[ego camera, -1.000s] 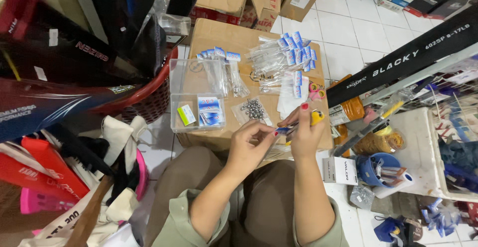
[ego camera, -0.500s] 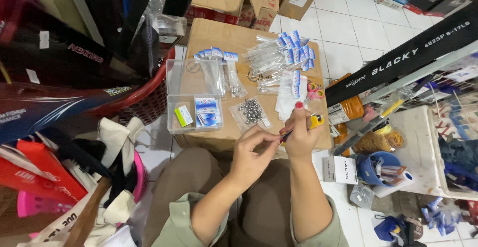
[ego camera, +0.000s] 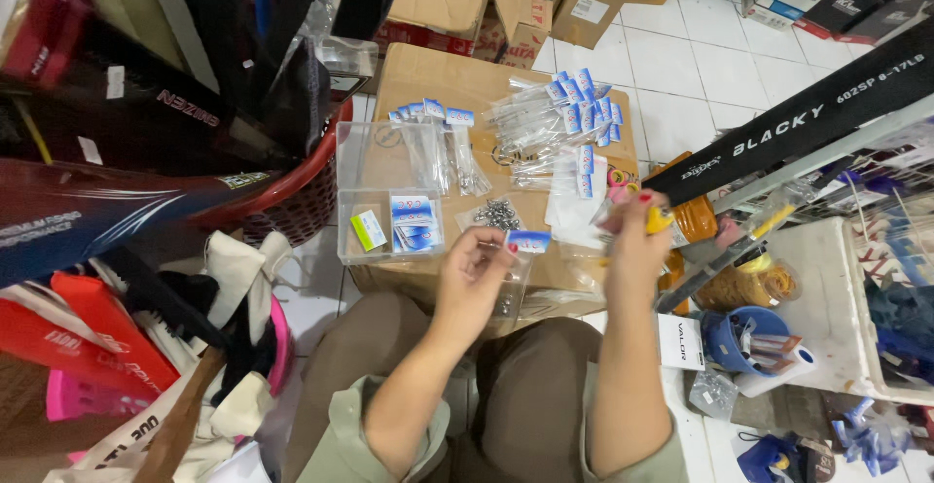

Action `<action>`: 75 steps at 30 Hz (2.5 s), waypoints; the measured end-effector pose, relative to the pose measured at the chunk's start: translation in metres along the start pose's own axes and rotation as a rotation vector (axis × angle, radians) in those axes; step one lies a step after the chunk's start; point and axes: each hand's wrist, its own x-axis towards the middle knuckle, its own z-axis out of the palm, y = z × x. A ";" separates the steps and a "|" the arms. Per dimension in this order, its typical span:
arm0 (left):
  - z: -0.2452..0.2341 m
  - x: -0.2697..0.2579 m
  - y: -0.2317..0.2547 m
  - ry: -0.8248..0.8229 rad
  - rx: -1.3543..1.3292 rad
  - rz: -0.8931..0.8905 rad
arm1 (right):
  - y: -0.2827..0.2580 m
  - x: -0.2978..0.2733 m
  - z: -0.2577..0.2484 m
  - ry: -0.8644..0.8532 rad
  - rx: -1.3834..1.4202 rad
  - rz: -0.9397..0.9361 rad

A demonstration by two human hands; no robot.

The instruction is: The person sits on the floor and repeatedly packs small metal parts into clear plastic bags. They insert a blue and white label into each bag, then use a yellow handheld sealer to close the top. The finished packages are placed on a cardboard box.

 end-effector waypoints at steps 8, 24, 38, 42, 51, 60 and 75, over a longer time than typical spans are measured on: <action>-0.010 0.013 -0.003 0.009 -0.316 -0.170 | 0.168 0.072 -0.088 -0.089 -0.739 0.086; -0.014 0.014 -0.006 0.023 -0.056 -0.073 | -0.027 -0.008 -0.017 -0.566 -0.414 -0.122; -0.031 0.023 0.019 0.231 0.065 0.188 | -0.056 -0.017 0.059 -0.573 -0.051 -0.051; -0.048 0.026 0.025 0.443 -0.030 0.233 | -0.012 0.033 0.099 -0.555 -0.042 -0.203; -0.054 0.032 0.019 0.532 -0.144 0.192 | 0.108 0.110 0.220 -0.813 -0.033 -0.180; -0.061 0.038 0.013 0.545 -0.136 0.188 | 0.077 0.075 0.206 -0.566 -0.511 -0.507; -0.049 0.043 -0.007 0.525 -0.105 0.227 | 0.131 0.082 -0.029 -0.428 -0.833 0.309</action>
